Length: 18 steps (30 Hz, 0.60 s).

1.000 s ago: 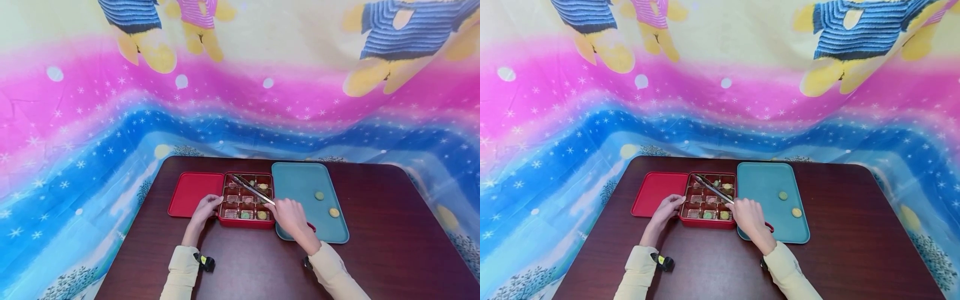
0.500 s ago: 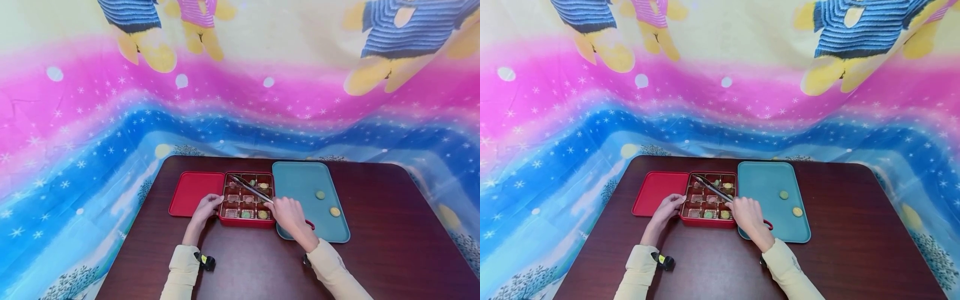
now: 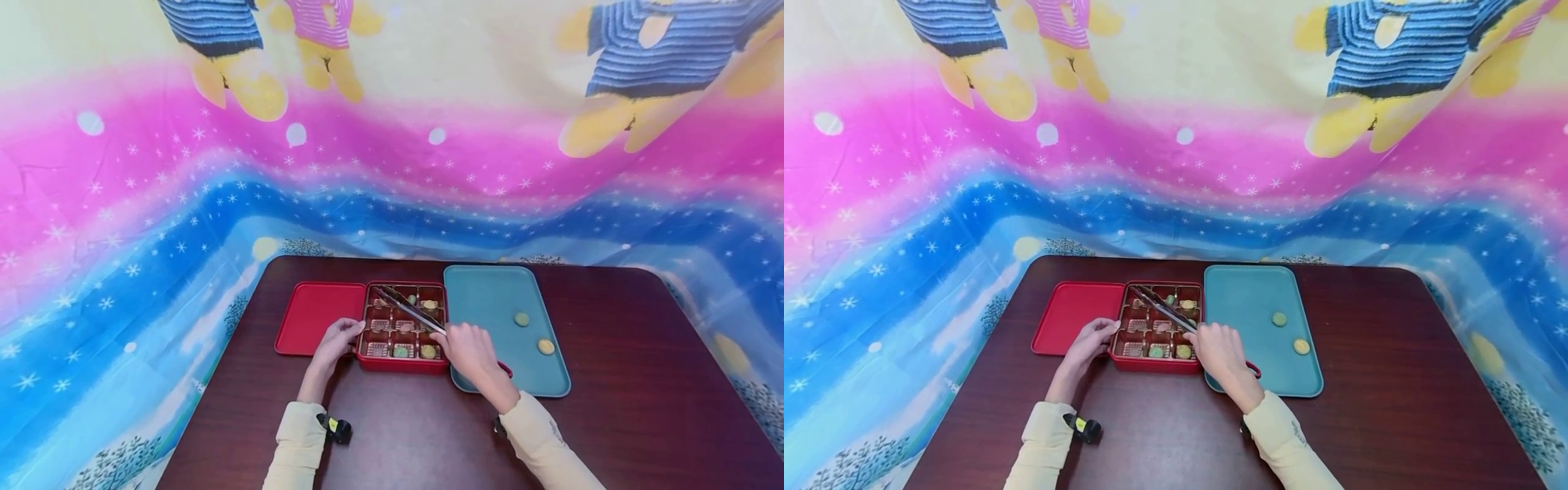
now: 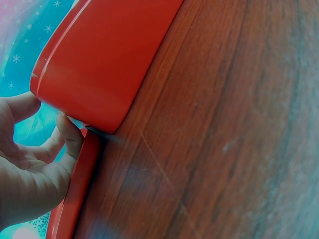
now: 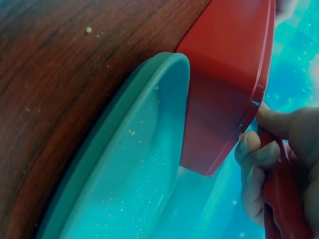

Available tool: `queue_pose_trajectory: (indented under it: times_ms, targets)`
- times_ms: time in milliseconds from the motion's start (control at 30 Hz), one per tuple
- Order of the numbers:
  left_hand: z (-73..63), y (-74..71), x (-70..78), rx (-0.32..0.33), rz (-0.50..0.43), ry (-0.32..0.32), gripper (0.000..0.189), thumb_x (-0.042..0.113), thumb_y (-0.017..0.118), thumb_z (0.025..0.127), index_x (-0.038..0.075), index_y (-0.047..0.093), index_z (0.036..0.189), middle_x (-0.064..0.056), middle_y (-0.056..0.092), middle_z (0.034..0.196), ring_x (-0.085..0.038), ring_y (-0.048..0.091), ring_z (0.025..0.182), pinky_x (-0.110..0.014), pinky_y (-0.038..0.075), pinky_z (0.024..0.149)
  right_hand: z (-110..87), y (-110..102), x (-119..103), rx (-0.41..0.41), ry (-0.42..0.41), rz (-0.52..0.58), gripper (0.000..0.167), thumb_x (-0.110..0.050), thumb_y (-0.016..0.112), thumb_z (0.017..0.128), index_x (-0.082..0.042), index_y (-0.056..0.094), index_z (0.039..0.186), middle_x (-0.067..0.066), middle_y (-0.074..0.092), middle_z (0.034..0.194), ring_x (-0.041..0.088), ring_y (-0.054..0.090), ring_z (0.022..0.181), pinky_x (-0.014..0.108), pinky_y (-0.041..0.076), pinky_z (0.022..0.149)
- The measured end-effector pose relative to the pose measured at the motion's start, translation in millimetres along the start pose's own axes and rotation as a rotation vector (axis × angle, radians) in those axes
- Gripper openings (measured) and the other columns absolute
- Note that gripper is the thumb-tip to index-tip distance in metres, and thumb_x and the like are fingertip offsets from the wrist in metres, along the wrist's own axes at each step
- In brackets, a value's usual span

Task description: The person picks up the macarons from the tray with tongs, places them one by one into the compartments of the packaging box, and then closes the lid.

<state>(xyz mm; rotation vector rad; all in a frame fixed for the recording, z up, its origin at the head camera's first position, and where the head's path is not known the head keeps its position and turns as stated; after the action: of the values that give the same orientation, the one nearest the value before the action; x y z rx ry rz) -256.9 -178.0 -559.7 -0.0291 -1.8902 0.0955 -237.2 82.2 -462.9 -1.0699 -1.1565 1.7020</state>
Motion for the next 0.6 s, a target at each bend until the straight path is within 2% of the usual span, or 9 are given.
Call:
queue_pose_trajectory:
  times_ms: [200,333,467,600]
  targets:
    - [0.2,-0.4,-0.3,-0.004,-0.011,0.008,0.041,0.028,0.068,0.1,-0.005,0.057,0.123,-0.015,0.063,0.109,-0.021,0.059,0.087,-0.029,0.051,0.069,-1.0,1.4,1.7,-0.013,0.006,0.012,0.04,-0.038,0.075,0.095,-0.007,0.062,0.074,0.0,0.039,0.055,0.016,0.038,0.045,0.027,0.034,0.042]
    - [0.3,0.7,-0.7,-0.008,-0.017,0.004,0.042,0.028,0.068,0.1,-0.004,0.057,0.124,-0.015,0.063,0.109,-0.021,0.059,0.087,-0.029,0.051,0.07,-4.2,1.5,7.0,-0.011,0.013,0.028,0.043,-0.04,0.072,0.097,-0.009,0.056,0.071,-0.001,0.038,0.054,0.016,0.037,0.044,0.028,0.03,0.041]
    - [0.1,1.9,-0.6,-0.014,-0.018,0.005,0.042,0.028,0.068,0.1,-0.005,0.057,0.123,-0.015,0.063,0.108,-0.021,0.059,0.087,-0.028,0.051,0.069,-10.5,-2.4,13.7,0.014,0.01,0.041,0.045,-0.039,0.071,0.098,-0.011,0.051,0.069,-0.001,0.037,0.053,0.015,0.035,0.042,0.029,0.028,0.04]
    - [0.6,-0.3,1.5,-0.011,-0.036,0.008,0.04,0.026,0.067,0.101,-0.006,0.056,0.122,-0.015,0.063,0.106,-0.02,0.059,0.084,-0.028,0.051,0.067,-14.4,-9.6,20.7,0.04,0.011,0.057,0.043,-0.038,0.072,0.098,-0.01,0.054,0.071,-0.002,0.037,0.054,0.015,0.035,0.042,0.029,0.029,0.04]
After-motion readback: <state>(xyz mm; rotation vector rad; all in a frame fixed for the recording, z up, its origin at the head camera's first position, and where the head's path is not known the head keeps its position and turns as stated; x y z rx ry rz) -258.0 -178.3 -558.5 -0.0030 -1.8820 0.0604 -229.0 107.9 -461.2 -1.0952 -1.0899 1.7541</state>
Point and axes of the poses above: each hand's wrist, its own z-axis towards the middle knuckle, its own y-axis out of the palm, x = y × z, the point moved 10 cm from there along z, towards the middle knuckle
